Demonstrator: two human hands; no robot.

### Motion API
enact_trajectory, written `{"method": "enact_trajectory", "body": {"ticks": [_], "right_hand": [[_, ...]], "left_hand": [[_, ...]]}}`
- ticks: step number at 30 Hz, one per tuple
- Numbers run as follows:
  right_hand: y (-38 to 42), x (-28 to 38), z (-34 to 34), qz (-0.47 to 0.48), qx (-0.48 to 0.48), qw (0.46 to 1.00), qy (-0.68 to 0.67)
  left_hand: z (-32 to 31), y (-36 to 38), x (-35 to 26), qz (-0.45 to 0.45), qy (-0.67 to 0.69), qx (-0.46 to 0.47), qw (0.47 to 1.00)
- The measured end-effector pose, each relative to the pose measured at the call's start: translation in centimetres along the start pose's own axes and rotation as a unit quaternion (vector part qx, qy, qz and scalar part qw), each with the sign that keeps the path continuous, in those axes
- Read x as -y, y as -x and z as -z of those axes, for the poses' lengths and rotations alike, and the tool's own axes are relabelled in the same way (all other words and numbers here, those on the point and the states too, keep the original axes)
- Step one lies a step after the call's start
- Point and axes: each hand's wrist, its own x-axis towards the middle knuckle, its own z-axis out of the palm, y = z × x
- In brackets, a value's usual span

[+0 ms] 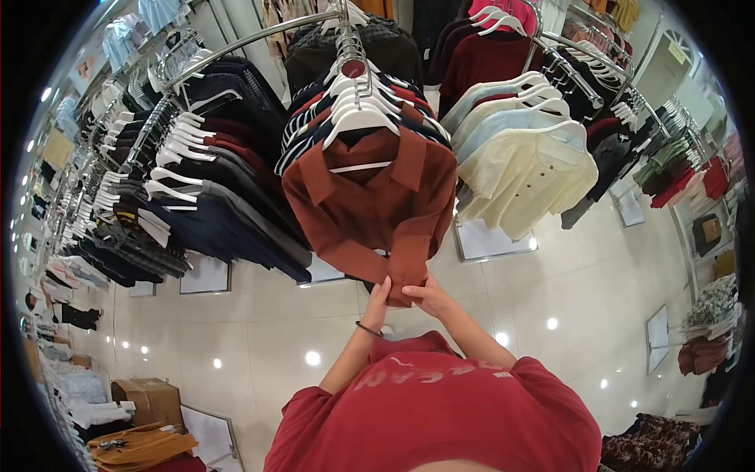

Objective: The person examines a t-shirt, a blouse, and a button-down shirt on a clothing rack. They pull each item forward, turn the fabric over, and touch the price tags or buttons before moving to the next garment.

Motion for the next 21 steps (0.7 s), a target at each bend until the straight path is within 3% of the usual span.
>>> {"method": "enact_trajectory", "body": {"ticks": [3, 4, 6, 8, 10, 13, 14, 16, 17, 18, 21], "right_hand": [[1.3, 2.1, -1.0, 0.071, 0.034, 0.993, 0.092], [1.8, 2.6, -1.3, 0.093, 0.033, 0.987, 0.128], [1.9, 2.5, -1.0, 0.219, -0.002, 0.952, 0.212], [2.2, 2.6, -1.1, 0.259, -0.039, 0.947, 0.188], [3.3, 3.4, -2.4, 0.207, -0.078, 0.974, 0.053], [5.0, 4.9, -4.2, 0.149, -0.097, 0.982, -0.060], [5.4, 5.3, -5.0, 0.166, -0.092, 0.980, -0.051], [6.4, 4.6, -5.4, 0.119, -0.096, 0.984, -0.095], [7.1, 4.1, -5.4, 0.093, -0.098, 0.984, -0.117], [7.7, 3.2, -5.0, 0.120, 0.008, 0.991, -0.062], [7.8, 2.3, -4.0, 0.266, 0.019, 0.950, 0.164]], "left_hand": [[-2.8, 1.5, -2.0, -0.131, -0.188, -0.038, 0.973], [-4.5, 2.0, -2.7, -0.180, -0.142, -0.039, 0.972], [-6.0, 3.4, -3.2, -0.210, -0.205, -0.014, 0.956], [-7.9, 4.4, -3.3, -0.228, -0.226, -0.006, 0.947], [-10.0, 5.3, -2.9, -0.228, -0.206, -0.016, 0.952], [-10.8, 5.3, -2.6, -0.343, -0.383, -0.067, 0.855], [-11.1, 5.3, -3.0, -0.415, -0.481, -0.108, 0.764], [-12.1, 4.2, -4.0, -0.414, -0.371, -0.106, 0.825], [-11.5, 4.0, -2.8, -0.370, -0.318, -0.086, 0.868], [-11.1, 3.8, -1.9, -0.324, -0.260, -0.071, 0.907], [-11.9, 4.2, -0.4, -0.242, -0.174, -0.015, 0.955]]}}
